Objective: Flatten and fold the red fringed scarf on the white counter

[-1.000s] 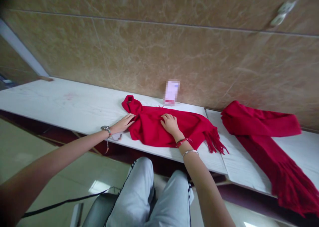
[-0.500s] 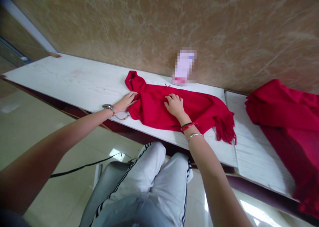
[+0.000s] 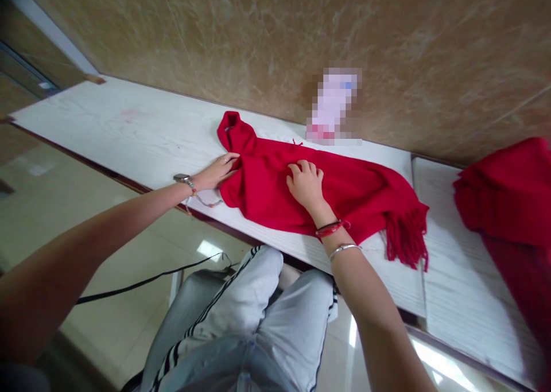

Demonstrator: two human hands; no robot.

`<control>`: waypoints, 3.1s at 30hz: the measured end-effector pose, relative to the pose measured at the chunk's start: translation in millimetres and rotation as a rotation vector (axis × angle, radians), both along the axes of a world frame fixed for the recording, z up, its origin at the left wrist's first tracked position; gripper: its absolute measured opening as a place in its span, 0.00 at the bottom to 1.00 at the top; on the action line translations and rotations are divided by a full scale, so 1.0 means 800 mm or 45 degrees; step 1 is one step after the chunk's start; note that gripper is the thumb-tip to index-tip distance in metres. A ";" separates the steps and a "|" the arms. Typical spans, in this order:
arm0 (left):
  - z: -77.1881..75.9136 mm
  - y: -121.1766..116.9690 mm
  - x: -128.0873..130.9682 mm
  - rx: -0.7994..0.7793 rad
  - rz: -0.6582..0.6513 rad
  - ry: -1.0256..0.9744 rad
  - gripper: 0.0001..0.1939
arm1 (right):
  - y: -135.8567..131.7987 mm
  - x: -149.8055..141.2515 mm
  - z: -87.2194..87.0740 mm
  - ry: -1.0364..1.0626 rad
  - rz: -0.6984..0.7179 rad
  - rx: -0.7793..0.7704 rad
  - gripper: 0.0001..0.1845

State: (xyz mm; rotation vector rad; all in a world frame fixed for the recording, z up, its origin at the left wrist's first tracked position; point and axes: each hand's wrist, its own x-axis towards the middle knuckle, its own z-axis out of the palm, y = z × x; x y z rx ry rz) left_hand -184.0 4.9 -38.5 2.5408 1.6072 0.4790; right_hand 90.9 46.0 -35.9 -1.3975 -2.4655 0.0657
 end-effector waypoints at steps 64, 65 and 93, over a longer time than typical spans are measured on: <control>0.057 0.055 0.049 -0.148 0.074 -0.379 0.17 | 0.040 -0.001 -0.006 0.365 0.062 0.080 0.30; 0.032 0.055 0.048 -0.104 0.143 -0.408 0.15 | 0.039 -0.001 -0.007 0.326 0.056 0.053 0.30; 0.332 0.113 0.041 0.122 -0.038 0.370 0.14 | 0.037 -0.003 0.002 0.949 -0.076 0.310 0.10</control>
